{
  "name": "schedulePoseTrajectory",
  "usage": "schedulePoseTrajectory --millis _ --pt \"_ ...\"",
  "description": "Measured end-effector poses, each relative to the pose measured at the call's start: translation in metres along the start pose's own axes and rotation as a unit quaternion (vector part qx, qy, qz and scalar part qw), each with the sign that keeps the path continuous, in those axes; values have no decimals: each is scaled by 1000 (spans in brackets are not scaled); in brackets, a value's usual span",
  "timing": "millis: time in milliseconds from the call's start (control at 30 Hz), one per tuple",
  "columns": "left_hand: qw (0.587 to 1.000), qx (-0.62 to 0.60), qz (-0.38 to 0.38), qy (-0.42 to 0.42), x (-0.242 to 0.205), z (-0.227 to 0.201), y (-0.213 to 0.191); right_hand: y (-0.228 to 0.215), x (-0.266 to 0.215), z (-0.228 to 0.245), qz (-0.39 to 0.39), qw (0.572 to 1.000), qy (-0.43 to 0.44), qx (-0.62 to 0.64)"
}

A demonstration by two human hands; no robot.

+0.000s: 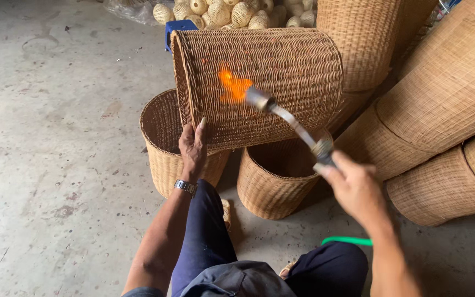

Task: The person uses a handheld blowtorch to singe loose fibers from woven baskets, rotating each basket by hand to apply the flame to both the interior and exterior surfaces.

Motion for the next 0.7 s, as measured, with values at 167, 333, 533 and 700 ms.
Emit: schedulePoseTrajectory --millis 167,333,533,700 --pt "997 65 -30 -9 0 8 -11 -66 75 -56 -36 990 94 -99" --pt "1000 25 -15 2 -8 4 -9 -96 107 -53 -62 982 28 -176" --pt "1000 9 -9 -1 -8 -2 -9 -71 85 -10 79 993 91 -22" --pt "998 23 -50 38 20 -18 -7 -77 82 -6 -21 990 50 -134"
Point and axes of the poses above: each hand's wrist, its own x-axis towards the middle knuckle, its own y-axis out of the palm, z = x × y, the point moved 5 cm from there along x, towards the middle knuckle, and after that the axes turned 8 degrees about -y, right-handed, at the moved point
